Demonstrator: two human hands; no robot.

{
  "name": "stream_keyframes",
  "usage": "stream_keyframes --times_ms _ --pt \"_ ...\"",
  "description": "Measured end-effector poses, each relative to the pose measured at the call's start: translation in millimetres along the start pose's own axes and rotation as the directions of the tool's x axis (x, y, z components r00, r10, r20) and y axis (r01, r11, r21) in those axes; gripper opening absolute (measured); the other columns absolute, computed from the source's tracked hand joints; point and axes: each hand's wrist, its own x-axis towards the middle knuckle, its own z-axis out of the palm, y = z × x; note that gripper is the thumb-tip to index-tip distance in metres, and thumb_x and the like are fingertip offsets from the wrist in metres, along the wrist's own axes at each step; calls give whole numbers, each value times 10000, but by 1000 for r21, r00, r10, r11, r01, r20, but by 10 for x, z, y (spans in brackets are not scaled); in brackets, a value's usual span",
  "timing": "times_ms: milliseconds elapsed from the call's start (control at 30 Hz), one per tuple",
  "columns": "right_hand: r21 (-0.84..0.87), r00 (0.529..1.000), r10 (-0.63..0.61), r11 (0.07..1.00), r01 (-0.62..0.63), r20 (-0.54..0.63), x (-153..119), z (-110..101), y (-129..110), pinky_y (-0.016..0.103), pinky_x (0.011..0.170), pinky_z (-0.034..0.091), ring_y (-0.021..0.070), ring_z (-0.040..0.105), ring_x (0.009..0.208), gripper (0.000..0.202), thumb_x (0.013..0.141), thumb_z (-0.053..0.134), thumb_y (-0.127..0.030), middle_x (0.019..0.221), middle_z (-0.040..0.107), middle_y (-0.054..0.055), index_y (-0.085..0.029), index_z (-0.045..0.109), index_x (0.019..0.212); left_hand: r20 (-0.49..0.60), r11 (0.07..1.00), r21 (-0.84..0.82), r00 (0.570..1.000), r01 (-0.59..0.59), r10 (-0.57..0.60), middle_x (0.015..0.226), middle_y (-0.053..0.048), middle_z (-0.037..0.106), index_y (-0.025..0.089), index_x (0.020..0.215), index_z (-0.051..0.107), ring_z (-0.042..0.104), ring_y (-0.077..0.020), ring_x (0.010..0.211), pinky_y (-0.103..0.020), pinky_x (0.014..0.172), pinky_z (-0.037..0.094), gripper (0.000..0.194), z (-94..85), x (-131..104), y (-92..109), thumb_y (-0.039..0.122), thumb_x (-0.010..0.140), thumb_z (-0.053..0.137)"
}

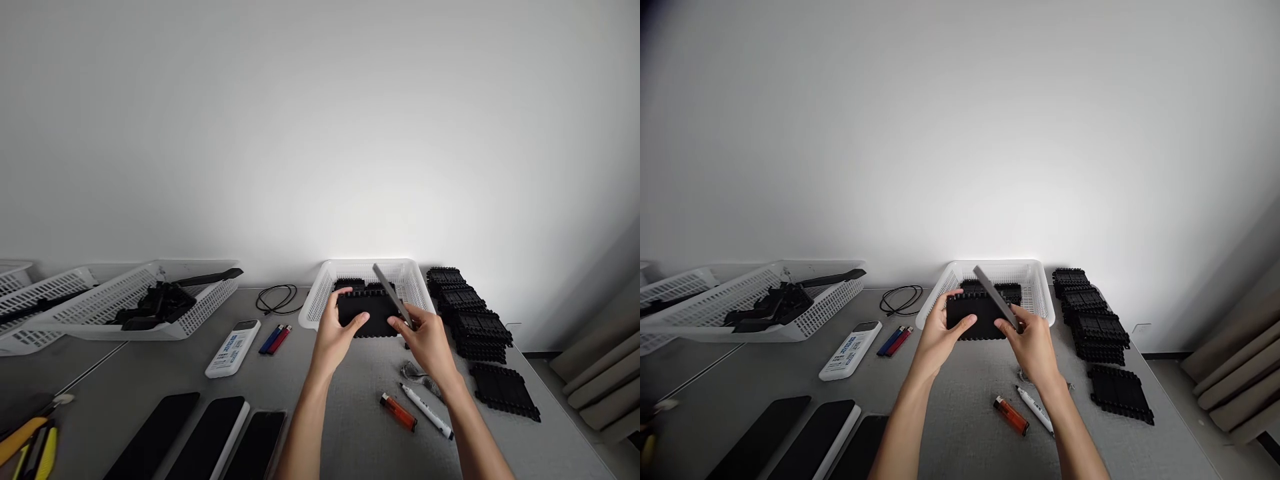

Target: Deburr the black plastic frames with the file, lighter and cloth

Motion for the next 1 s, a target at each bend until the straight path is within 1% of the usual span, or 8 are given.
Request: stream_keyframes --times_ms 100,167,233,333,400,533,767,1000 --pt "-101 1000 15 995 -16 -13 -47 -64 -44 307 619 447 191 571 675 505 816 643 -583 895 724 79 -176 745 1097 16 999 -23 999 47 -47 984 -61 656 226 1113 561 657 -210 922 -322 788 515 394 -31 25 -22 314 771 738" --pt "-156 999 -4 988 -3 -39 -70 -140 -57 312 642 457 201 589 697 504 812 639 -606 928 731 89 -192 750 1078 -9 999 -14 999 42 -42 964 -46 636 222 1088 545 646 -201 900 -313 782 503 382 -54 32 -20 287 762 734" --pt "-194 999 -42 980 36 -25 -84 -223 -65 287 604 423 176 553 635 482 853 574 -627 793 708 65 -186 760 909 -6 999 27 999 36 -36 965 -36 614 221 1058 535 631 -185 876 -296 772 489 355 -79 34 -4 272 763 724" --pt "-275 998 -64 960 60 -4 -103 -316 -70 264 518 311 131 421 514 559 893 491 -655 556 562 11 -181 664 652 59 996 88 998 21 -26 939 -14 587 230 1030 520 608 -159 814 -269 741 473 307 -114 29 36 266 783 698" --pt "-356 998 -63 932 58 -1 -117 -341 -69 266 506 263 124 368 494 571 881 499 -673 503 497 -6 -192 609 594 91 993 114 996 -14 4 918 -3 577 234 1019 513 594 -148 798 -256 739 464 283 -132 22 64 243 789 679" --pt "-483 996 -84 872 74 1 -142 -329 -75 269 524 252 142 375 501 557 865 509 -692 492 497 1 -217 612 595 138 976 186 986 -114 89 923 -13 580 230 973 512 583 -159 866 -260 771 450 242 -150 1 93 138 773 613" --pt "-441 996 -61 894 82 63 -142 -355 -90 253 519 265 130 355 510 569 861 520 -688 487 474 -17 -210 550 552 189 941 185 950 -282 248 872 -3 589 240 928 501 579 -150 834 -260 779 454 279 -152 -34 48 27 750 492" --pt "-413 996 -3 910 40 91 -123 -502 -1 262 513 238 125 277 538 567 849 549 -669 505 425 -25 -199 493 536 153 948 216 967 -235 205 865 -7 572 234 923 495 573 -156 834 -264 788 463 205 -225 0 1 113 768 552"
